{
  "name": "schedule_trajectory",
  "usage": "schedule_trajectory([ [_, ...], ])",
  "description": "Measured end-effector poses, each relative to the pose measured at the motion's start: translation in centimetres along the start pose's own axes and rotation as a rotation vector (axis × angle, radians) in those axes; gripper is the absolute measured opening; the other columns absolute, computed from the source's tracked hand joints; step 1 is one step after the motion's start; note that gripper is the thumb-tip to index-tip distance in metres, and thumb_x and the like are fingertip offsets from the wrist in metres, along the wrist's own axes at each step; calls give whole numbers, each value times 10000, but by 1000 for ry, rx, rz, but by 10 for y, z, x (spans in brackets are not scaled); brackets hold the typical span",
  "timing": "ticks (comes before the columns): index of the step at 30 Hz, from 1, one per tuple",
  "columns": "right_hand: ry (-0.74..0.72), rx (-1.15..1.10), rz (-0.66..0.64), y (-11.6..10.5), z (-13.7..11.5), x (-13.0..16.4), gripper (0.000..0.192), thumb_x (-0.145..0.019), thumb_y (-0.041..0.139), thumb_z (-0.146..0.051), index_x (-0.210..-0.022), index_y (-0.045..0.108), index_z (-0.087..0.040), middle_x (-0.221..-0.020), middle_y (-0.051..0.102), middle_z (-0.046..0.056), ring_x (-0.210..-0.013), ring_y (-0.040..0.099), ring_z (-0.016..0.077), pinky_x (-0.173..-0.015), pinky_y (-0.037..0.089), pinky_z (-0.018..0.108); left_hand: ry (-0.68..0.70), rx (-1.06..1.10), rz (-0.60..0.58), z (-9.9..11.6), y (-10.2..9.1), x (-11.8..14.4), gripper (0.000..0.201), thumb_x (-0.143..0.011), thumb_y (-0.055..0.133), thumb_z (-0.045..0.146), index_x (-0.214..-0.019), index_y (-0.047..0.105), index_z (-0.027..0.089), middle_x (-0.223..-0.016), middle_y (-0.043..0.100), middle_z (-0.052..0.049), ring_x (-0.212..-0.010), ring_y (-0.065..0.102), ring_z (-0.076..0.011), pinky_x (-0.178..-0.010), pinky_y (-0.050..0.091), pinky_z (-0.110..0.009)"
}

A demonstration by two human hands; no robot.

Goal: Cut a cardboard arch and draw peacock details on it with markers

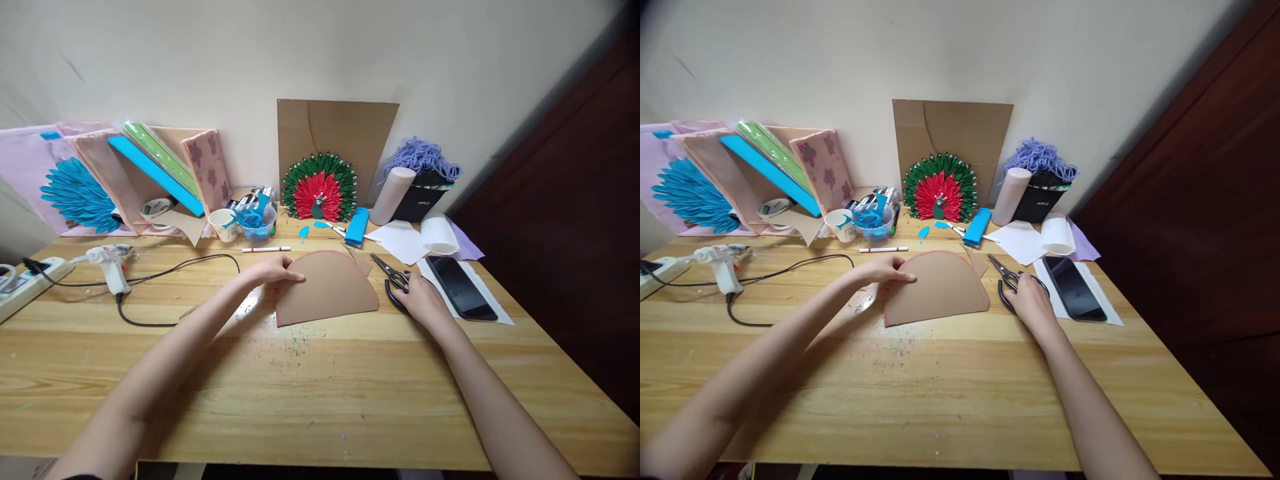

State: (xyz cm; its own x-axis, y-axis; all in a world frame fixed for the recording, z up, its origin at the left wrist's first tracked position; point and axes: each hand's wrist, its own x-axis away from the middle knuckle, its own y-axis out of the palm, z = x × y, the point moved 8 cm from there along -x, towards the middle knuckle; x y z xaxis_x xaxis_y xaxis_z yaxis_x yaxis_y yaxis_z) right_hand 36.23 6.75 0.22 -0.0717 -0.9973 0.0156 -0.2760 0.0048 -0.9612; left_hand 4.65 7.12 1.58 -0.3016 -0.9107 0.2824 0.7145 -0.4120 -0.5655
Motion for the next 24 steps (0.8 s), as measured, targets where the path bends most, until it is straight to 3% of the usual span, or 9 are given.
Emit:
schedule_trajectory([
  [2, 40, -150, 94, -15, 3, 1, 237, -728, 539, -314, -903, 535, -155, -892, 655, 171, -850, 623, 306, -702, 451, 363, 65, 265, -85, 12, -2, 9, 334, -662, 682, 470, -806, 635, 173, -795, 664, -27, -739, 607, -176, -613, 462, -262],
  [4, 92, -382, 262, -34, 5, 7, 254, -719, 568, -372, -880, 512, -183, -863, 644, 131, -806, 614, 271, -696, 458, 356, 98, 480, 47, 18, -16, 17, 341, -697, 666, 457, -853, 625, 157, -817, 661, -32, -712, 596, -145, -600, 460, -246],
  [6, 104, -720, 319, -40, -4, 13, 306, -720, 575, -493, -797, 478, -214, -732, 603, 68, -654, 582, 217, -616, 470, 337, 111, 624, 237, 18, -29, 23, 337, -705, 677, 425, -875, 615, 141, -812, 657, -36, -673, 584, -119, -597, 469, -240],
  [9, -50, -1324, -29, -19, -60, 24, 513, -675, 484, -740, -682, 425, -230, -573, 492, -7, -474, 483, 147, -526, 482, 323, 115, 818, 388, 19, -27, 26, 340, -683, 724, 333, -939, 615, 138, -922, 673, -62, -755, 618, -131, -710, 522, -273],
  [11, -106, -1546, -335, 0, -105, 41, 672, -567, 386, -875, -692, 463, -219, -546, 495, -2, -432, 470, 145, -550, 510, 385, 149, 949, 440, 21, -18, 26, 357, -669, 744, 278, -976, 619, 147, -995, 680, -70, -850, 639, -161, -801, 535, -309],
  [13, -95, -1624, -570, 21, -137, 59, 767, -494, 413, -900, -750, 534, -187, -576, 526, 14, -473, 525, 165, -607, 521, 424, 204, 1043, 457, 25, -5, 25, 393, -670, 746, 245, -1031, 617, 158, -1034, 684, -69, -949, 636, -197, -855, 533, -340],
  [15, -77, -1651, -609, 35, -151, 69, 791, -533, 413, -883, -810, 569, -159, -604, 548, 21, -511, 562, 169, -641, 520, 408, 183, 1091, 467, 23, 9, 25, 416, -670, 749, 258, -1048, 624, 135, -1024, 694, -90, -960, 644, -226, -873, 531, -361],
  [20, -112, -1624, -513, 52, -150, 71, 744, -651, 387, -824, -873, 581, -141, -615, 573, 24, -553, 598, 168, -604, 504, 326, 58, 1133, 381, 19, 40, 28, 471, -647, 769, 278, -1075, 636, 136, -1013, 704, -104, -964, 649, -268, -870, 529, -374],
  [24, -79, -1620, -419, 50, -140, 68, 712, -690, 365, -803, -868, 573, -145, -587, 559, 5, -523, 590, 153, -583, 497, 300, 50, 1131, 444, 21, 40, 35, 433, -649, 767, 268, -1044, 648, 134, -1016, 703, -105, -953, 655, -267, -868, 531, -371],
])
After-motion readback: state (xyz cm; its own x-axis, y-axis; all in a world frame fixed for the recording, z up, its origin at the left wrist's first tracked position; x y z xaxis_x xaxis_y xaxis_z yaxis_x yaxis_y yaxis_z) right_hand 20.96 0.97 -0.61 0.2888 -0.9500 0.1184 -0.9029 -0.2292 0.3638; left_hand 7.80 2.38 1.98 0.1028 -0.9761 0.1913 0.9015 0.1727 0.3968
